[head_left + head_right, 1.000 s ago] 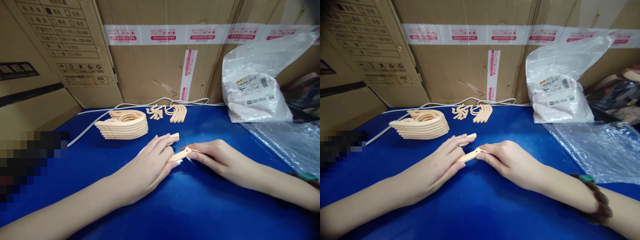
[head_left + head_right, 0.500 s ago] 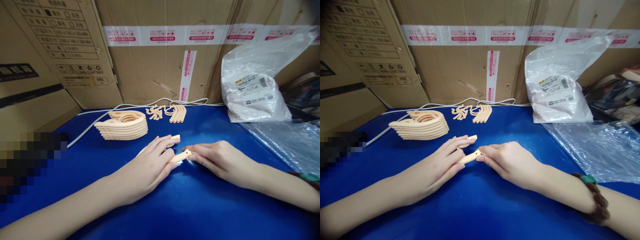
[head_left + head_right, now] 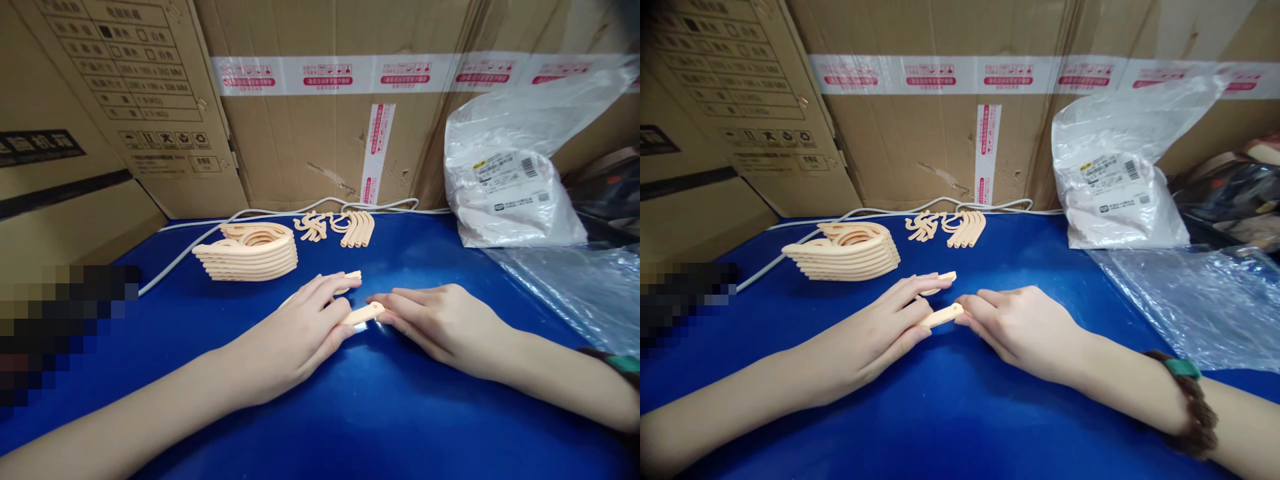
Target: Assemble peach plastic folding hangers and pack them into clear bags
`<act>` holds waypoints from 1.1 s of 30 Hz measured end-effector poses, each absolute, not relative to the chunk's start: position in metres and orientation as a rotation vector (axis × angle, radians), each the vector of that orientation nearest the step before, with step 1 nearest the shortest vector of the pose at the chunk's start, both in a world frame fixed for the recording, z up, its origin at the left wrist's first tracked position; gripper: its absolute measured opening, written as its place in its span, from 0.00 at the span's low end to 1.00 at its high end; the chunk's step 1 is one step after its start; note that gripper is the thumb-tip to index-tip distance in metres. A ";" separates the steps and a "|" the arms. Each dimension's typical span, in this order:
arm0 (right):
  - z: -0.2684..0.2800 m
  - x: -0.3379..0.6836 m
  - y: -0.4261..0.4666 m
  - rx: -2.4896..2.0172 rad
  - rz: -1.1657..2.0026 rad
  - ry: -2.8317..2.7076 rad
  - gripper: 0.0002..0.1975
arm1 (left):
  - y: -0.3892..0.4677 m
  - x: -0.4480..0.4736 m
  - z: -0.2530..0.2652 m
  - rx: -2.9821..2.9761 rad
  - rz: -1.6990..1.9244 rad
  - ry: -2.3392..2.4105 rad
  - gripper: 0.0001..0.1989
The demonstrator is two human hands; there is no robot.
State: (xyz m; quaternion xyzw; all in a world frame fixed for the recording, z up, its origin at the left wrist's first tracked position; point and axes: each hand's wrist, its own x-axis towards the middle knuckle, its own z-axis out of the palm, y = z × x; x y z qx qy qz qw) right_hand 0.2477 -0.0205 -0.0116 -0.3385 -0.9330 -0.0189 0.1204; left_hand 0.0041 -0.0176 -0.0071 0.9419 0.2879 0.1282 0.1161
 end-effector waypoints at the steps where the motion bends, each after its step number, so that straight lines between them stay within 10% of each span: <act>1: -0.011 0.247 -0.021 -1.017 -0.002 -2.719 0.22 | -0.018 0.004 -0.007 2.758 0.370 0.854 0.15; 15: -0.003 0.232 -0.028 -1.279 0.666 -2.415 0.16 | -0.019 0.004 -0.013 2.759 0.452 0.882 0.14; 33: -0.013 0.243 -0.026 -1.108 0.231 -2.653 0.20 | -0.019 0.001 -0.010 2.818 0.415 0.821 0.13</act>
